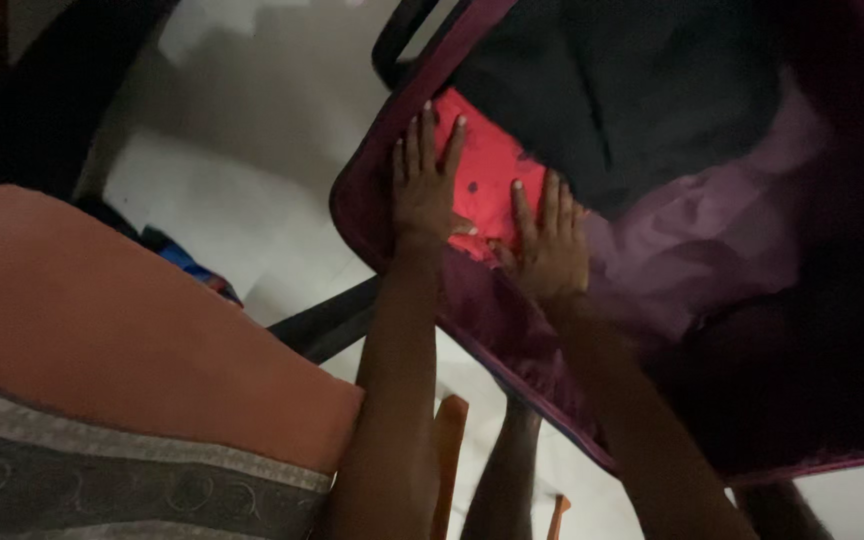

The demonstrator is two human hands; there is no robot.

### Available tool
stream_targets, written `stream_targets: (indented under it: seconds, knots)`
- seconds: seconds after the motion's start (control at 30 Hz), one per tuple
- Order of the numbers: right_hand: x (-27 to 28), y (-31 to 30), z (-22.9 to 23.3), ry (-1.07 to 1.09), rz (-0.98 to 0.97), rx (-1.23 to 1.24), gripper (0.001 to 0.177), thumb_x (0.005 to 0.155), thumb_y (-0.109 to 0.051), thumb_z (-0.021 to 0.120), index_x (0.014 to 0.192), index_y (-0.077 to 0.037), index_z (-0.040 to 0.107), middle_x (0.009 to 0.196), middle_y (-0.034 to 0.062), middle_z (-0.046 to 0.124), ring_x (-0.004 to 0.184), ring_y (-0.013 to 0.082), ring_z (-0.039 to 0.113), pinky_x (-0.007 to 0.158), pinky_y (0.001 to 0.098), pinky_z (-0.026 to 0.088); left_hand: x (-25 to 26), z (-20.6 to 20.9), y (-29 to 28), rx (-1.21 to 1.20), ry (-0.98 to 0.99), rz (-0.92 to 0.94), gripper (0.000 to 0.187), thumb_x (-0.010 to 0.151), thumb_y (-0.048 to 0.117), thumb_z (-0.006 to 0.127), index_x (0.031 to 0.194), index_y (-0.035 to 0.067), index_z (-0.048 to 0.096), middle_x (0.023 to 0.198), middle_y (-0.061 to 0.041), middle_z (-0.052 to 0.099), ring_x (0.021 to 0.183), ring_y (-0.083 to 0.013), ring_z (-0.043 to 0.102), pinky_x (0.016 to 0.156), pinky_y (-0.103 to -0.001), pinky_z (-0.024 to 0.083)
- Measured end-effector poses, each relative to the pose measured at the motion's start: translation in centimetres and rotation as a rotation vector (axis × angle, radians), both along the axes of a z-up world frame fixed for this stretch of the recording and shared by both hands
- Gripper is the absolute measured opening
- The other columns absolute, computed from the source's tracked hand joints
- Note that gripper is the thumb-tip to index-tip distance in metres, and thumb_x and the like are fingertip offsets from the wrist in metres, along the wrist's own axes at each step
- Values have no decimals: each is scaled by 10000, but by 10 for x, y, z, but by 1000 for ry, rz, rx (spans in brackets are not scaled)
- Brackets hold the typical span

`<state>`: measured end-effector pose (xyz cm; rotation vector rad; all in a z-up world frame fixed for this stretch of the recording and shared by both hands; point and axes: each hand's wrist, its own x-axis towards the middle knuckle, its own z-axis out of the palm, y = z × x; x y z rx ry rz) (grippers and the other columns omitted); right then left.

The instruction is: The person opens a blue suitcase, picks up various folded shirts and trousers from a bed, and places them neatly inside the suitcase.

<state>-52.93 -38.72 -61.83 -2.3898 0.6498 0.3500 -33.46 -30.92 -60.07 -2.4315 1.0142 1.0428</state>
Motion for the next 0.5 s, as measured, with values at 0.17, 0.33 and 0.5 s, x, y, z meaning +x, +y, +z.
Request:
stream_targets:
  seconds: [0.17,0.33,0.5]
  knots:
    - [0,5,22,-38,-41,14,901,941,-489,655,1629,-55,267,1648,333,176,1516,495,249,1227,623,225,-14,13,-9,122,-29,-9,1482,612,508,955,1609,230,-105,1688,-198,-134,1591,-385,-38,1287,-584,85]
    - [-35,8,55,-45,-77,20,886,962,-396,642,1614,45,236,1661,332,178,1542,510,210,1259,594,209,-82,62,-7,-142,-158,302,1214,697,310,891,1622,73,141,1702,-258,37,1581,-425,113,1298,-538,125]
    - [-89,10,160,-202,-181,193,975,789,-331,731,1504,132,255,1578,377,191,1456,566,198,1184,591,219,-146,144,-15,-513,-6,651,972,834,307,793,1567,-31,252,1630,-318,176,1480,-515,212,1200,-541,214]
